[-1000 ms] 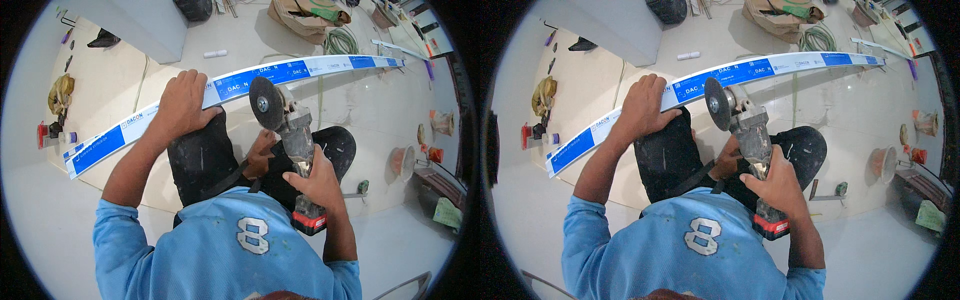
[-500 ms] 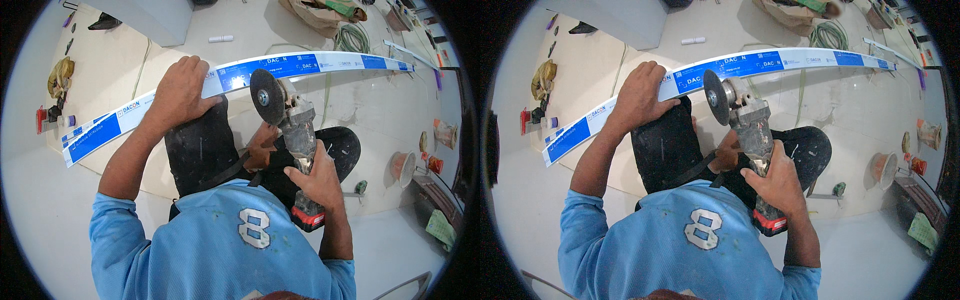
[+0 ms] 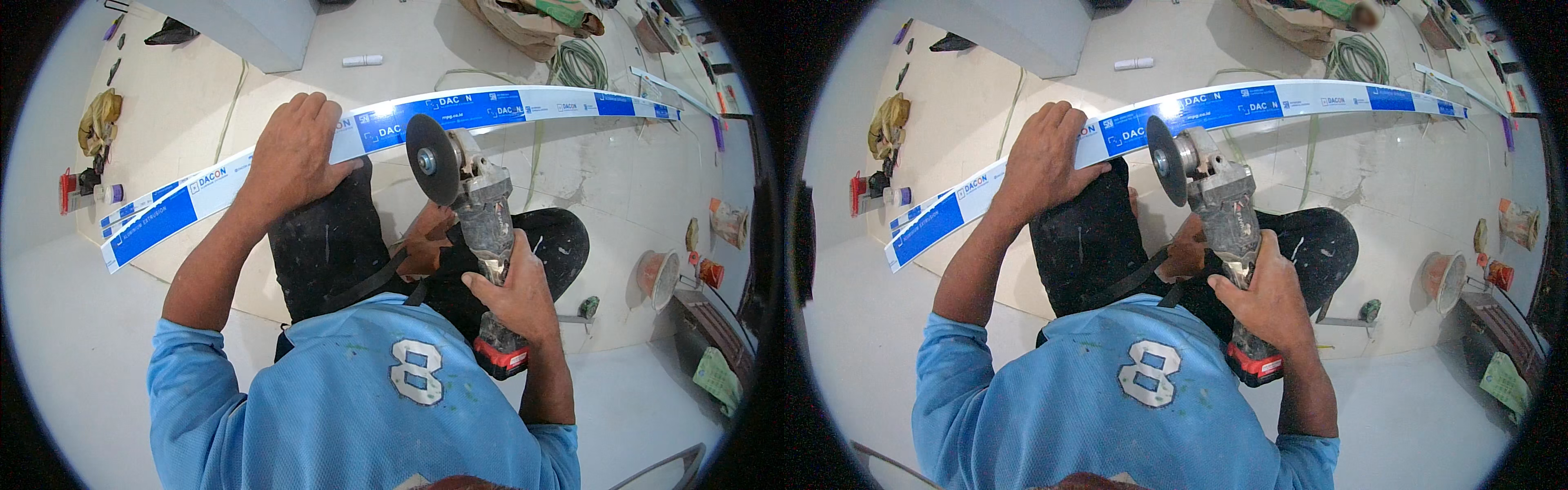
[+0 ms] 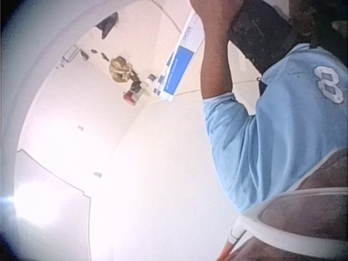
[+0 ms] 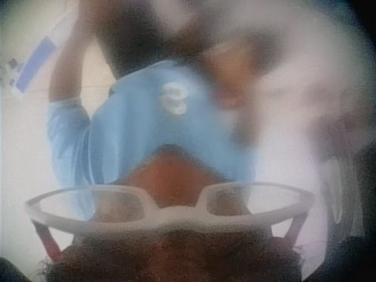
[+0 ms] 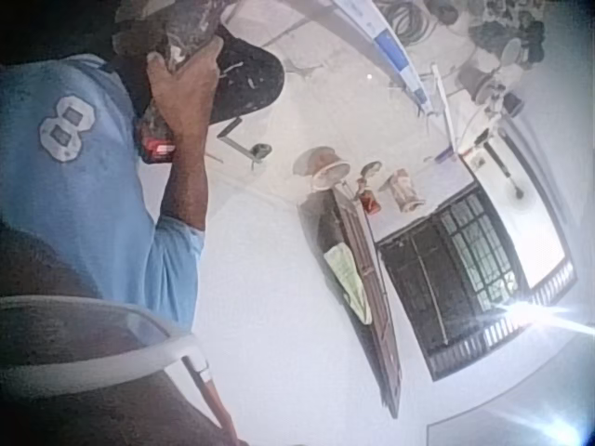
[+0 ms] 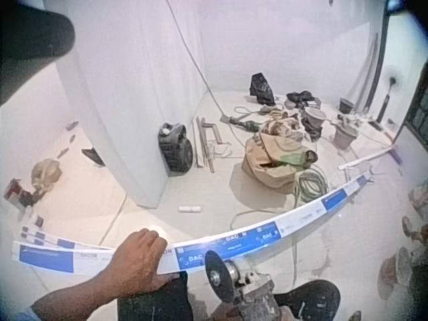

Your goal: The person measures and marks aluminum profiles using a ruler and marker, then cuts them with an angle grinder. The person repeats this process for multiple pieces, measuring, marking, and cutting each one.

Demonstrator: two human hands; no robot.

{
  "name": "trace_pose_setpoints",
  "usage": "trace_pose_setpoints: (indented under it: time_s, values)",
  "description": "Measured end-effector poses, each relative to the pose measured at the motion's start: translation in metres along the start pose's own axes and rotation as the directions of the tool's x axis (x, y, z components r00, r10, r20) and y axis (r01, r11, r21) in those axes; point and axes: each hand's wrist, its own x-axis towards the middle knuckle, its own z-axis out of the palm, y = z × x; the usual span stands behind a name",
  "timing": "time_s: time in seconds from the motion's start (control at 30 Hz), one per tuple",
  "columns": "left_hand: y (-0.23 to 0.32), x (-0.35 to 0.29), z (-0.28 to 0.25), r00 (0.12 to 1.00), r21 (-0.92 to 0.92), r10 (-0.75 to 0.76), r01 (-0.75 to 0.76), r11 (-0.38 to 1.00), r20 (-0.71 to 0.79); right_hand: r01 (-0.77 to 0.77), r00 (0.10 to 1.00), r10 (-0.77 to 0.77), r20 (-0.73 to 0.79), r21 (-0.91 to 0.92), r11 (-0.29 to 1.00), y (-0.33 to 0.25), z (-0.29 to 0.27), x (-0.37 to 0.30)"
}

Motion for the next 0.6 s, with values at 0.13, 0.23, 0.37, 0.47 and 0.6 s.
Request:
trace_pose_setpoints:
  time_s: [0.13, 0.23, 0.37, 0.47, 0.6]
  values:
    - [0.0, 0.0005, -0.0007, 1.0, -0.014, 0.014, -0.014, 1.0, -0.011, 0.004, 1.0, -0.003, 0.007, -0.012, 1.0, 0.0004, -0.0002, 0.0007]
    - [-0.001, -0.0006, 0.0026, 0.999, 0.0, 0.034, -0.034, 0.999, -0.038, 0.001, 1.0, -0.001, 0.011, -0.011, 1.0, -0.0001, 0.0002, 0.0011]
    - [-0.0002, -0.0002, 0.002, 1.0, 0.02, 0.018, -0.018, 1.0, -0.005, -0.023, 1.0, 0.023, 0.019, -0.017, 1.0, -0.0004, 0.0006, 0.002]
    - [-0.0002, -0.0005, 0.0022, 1.0, 0.014, 0.019, -0.019, 1.0, -0.006, -0.026, 0.999, 0.027, 0.023, -0.026, 0.999, -0.0027, -0.0005, 0.002]
    - [-0.0006, 0.0001, 0.0025, 1.0, 0.018, 0.015, -0.015, 1.0, 0.001, -0.01, 1.0, 0.011, 0.014, -0.033, 0.999, -0.0031, -0.0003, 0.0024]
